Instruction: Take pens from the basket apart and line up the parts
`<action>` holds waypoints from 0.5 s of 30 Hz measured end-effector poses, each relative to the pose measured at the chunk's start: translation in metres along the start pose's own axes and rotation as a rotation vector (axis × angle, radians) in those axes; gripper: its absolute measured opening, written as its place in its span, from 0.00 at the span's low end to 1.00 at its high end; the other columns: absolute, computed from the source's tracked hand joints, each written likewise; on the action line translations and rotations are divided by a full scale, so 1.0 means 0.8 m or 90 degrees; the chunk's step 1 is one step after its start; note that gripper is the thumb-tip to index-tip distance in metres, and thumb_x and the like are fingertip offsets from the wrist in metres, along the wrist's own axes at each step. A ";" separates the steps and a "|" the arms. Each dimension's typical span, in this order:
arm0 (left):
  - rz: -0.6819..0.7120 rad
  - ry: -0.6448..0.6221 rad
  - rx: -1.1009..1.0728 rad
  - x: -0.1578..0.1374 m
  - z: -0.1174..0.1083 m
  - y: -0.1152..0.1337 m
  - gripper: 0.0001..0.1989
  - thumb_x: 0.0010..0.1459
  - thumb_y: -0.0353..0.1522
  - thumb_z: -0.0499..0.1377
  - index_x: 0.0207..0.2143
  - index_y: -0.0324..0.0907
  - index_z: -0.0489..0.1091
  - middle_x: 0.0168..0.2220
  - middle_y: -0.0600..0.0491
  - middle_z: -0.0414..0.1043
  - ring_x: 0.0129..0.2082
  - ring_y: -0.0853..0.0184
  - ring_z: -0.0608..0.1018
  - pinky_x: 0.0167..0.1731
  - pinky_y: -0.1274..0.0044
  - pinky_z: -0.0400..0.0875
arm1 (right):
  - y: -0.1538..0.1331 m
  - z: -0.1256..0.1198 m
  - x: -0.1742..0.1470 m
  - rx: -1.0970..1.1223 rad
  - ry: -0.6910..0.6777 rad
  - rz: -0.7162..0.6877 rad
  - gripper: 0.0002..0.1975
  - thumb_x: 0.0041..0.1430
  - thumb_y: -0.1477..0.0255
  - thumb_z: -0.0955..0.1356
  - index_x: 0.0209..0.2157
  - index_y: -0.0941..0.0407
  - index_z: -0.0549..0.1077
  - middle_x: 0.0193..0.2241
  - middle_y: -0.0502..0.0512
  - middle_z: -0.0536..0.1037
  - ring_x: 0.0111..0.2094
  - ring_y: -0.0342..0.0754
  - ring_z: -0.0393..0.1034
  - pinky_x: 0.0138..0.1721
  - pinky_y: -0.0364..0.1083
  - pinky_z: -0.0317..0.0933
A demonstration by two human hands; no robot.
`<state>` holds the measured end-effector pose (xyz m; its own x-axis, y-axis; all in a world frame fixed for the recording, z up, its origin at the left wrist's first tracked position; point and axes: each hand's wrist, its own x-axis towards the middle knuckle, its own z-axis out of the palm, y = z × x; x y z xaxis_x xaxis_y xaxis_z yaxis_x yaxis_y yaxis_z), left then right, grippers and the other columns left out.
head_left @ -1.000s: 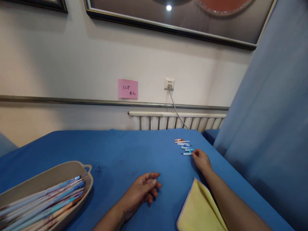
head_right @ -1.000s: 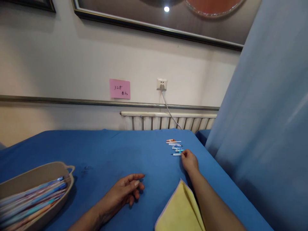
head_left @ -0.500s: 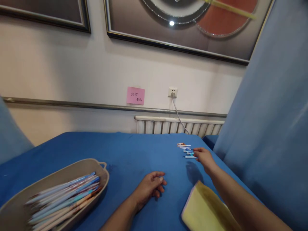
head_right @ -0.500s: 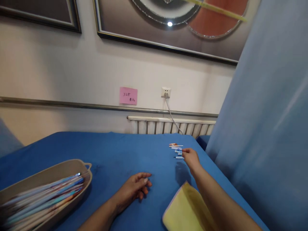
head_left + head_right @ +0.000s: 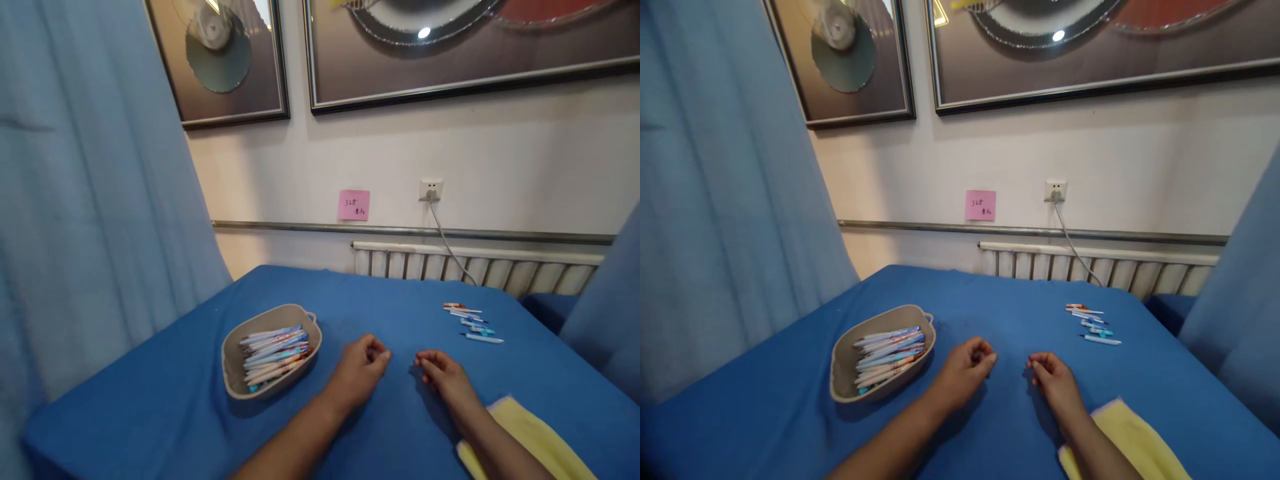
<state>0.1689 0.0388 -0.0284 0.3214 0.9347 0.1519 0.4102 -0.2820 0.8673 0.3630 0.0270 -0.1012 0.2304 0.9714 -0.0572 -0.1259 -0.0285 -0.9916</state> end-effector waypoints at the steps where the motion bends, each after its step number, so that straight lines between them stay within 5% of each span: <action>1: 0.020 0.001 0.075 -0.005 -0.027 0.005 0.14 0.54 0.40 0.55 0.37 0.39 0.70 0.23 0.54 0.69 0.24 0.69 0.68 0.25 0.79 0.58 | 0.000 -0.002 0.001 0.001 -0.007 0.000 0.12 0.40 0.63 0.69 0.28 0.56 0.72 0.25 0.53 0.76 0.17 0.41 0.61 0.17 0.40 0.50; 3: 0.013 0.017 0.248 -0.014 -0.088 0.011 0.15 0.53 0.39 0.55 0.40 0.41 0.72 0.26 0.52 0.72 0.26 0.67 0.70 0.28 0.78 0.59 | -0.001 -0.004 0.002 -0.003 -0.027 0.003 0.12 0.40 0.64 0.70 0.28 0.56 0.72 0.25 0.53 0.76 0.18 0.41 0.62 0.17 0.40 0.50; 7: -0.198 -0.051 0.562 -0.030 -0.184 0.004 0.11 0.46 0.39 0.58 0.25 0.42 0.75 0.23 0.49 0.73 0.23 0.63 0.71 0.27 0.75 0.58 | 0.008 0.002 0.007 -0.015 -0.074 0.029 0.12 0.40 0.66 0.69 0.28 0.57 0.71 0.25 0.53 0.76 0.17 0.41 0.63 0.16 0.40 0.51; 10: -0.227 -0.088 0.602 -0.041 -0.200 -0.008 0.08 0.40 0.37 0.61 0.18 0.42 0.74 0.19 0.49 0.72 0.21 0.61 0.71 0.26 0.74 0.59 | 0.016 0.003 0.011 -0.015 -0.103 0.033 0.10 0.41 0.67 0.68 0.28 0.57 0.71 0.25 0.54 0.76 0.17 0.41 0.63 0.17 0.40 0.51; 15: -0.212 -0.085 0.636 -0.041 -0.189 -0.021 0.07 0.40 0.34 0.60 0.15 0.40 0.71 0.19 0.46 0.72 0.23 0.58 0.73 0.28 0.72 0.61 | 0.018 0.002 0.010 -0.034 -0.121 0.031 0.09 0.41 0.68 0.68 0.27 0.56 0.71 0.25 0.54 0.76 0.17 0.41 0.63 0.17 0.40 0.51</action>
<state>0.0224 0.0455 0.0237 0.1303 0.9832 -0.1274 0.9904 -0.1230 0.0637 0.3612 0.0348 -0.1160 0.0387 0.9954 -0.0871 -0.0801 -0.0838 -0.9933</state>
